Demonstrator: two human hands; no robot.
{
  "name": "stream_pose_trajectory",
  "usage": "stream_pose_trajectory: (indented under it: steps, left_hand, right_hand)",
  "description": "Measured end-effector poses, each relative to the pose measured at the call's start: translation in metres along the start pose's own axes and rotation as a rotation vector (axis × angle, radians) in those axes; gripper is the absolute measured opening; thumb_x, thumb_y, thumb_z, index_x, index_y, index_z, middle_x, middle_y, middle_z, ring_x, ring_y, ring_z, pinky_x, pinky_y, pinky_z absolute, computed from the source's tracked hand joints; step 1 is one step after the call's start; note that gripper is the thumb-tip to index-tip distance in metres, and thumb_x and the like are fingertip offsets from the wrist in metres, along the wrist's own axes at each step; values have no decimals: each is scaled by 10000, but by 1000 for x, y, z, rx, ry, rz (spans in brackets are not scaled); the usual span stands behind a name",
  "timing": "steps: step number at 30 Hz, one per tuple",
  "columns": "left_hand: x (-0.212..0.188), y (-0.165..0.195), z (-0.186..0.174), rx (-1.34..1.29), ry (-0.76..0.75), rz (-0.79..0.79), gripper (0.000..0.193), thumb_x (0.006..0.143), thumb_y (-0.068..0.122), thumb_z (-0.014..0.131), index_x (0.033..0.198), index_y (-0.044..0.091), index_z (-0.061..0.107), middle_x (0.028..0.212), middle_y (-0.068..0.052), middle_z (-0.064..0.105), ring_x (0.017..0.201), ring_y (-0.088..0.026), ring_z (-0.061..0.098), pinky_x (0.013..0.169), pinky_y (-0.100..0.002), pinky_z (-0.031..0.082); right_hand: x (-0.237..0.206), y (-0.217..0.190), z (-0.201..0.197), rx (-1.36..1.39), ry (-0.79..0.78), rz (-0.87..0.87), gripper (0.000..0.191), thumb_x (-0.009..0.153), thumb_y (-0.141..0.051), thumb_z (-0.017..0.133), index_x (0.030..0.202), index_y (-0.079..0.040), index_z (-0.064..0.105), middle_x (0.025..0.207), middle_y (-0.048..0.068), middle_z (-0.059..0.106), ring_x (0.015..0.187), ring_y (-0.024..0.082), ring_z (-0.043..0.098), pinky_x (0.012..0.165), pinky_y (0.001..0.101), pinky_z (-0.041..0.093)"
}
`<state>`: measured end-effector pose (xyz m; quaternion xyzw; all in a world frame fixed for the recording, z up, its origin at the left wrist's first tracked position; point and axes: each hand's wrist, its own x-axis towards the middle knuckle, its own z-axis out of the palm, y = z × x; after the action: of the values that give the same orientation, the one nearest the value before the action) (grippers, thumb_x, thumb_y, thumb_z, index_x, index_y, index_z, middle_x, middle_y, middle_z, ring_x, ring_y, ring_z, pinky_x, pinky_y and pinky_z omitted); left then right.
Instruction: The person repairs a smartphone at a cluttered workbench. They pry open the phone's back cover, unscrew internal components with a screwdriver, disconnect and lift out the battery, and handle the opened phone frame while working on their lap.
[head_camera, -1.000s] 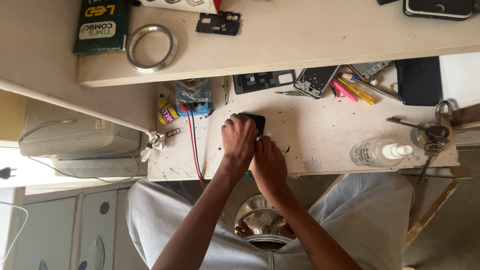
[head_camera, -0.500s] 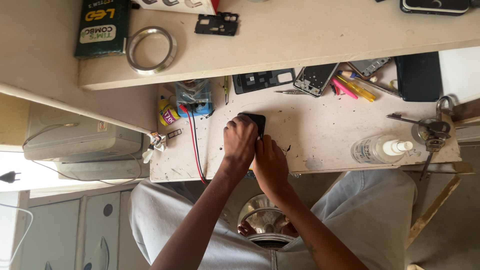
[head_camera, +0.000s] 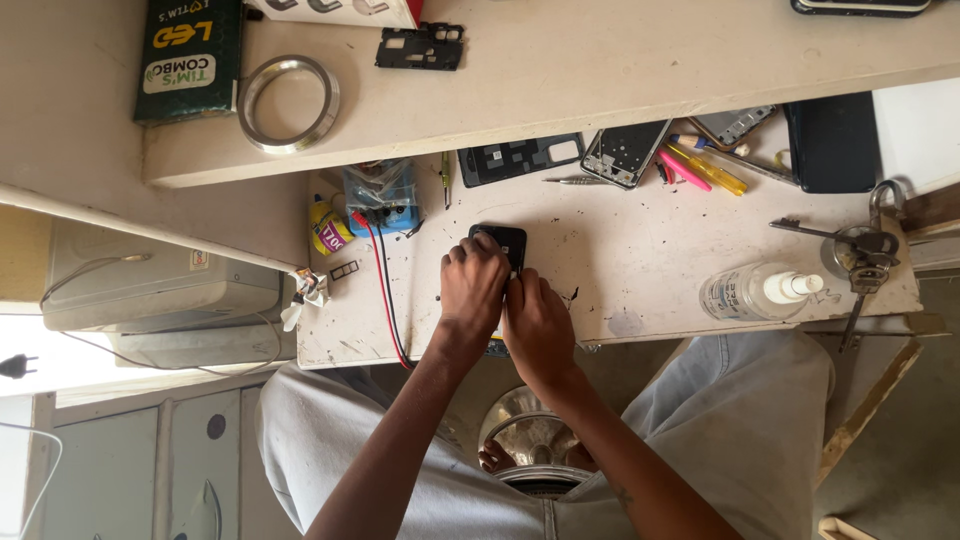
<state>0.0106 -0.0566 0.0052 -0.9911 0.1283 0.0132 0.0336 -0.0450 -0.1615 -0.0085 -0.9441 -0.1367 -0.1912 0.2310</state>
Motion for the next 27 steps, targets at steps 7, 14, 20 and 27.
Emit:
stream_pose_trajectory:
  steps: [7, 14, 20, 27]
  left_hand:
    - [-5, -2, -1, -9, 0, 26, 560, 770, 88, 794, 1202, -173, 552, 999, -263, 671, 902, -330, 701, 770, -383, 590]
    - [-12, -6, 2, -74, 111, 60, 484, 725, 90, 788, 1112, -129, 597, 966, -226, 670, 897, -330, 693, 782, -405, 579]
    - [-6, -19, 11, -215, 143, -49, 53, 895, 23, 691, 934, 15, 655, 974, -193, 682, 812, -279, 712, 613, -369, 600]
    - [-8, -26, -2, -724, 235, -316, 122, 934, 85, 626, 894, -30, 640, 714, -234, 672, 644, -416, 671, 574, -485, 527]
  right_hand:
    - [-2, 1, -1, 15, -4, -2, 117, 901, -85, 675, 913, -9, 587, 947, 145, 545, 854, 294, 607, 754, 396, 518]
    - [-3, 2, 2, 61, -10, 29, 96, 894, -67, 661, 916, -13, 584, 997, 147, 562, 890, 308, 616, 779, 424, 522]
    - [-6, 4, 1, 45, -5, 17, 111, 886, -65, 656, 923, -6, 569, 1040, 162, 572, 913, 317, 622, 793, 428, 525]
    - [-6, 4, 4, 55, -15, 26, 138, 884, -82, 664, 935, -11, 558, 1071, 166, 575, 924, 325, 620, 801, 443, 524]
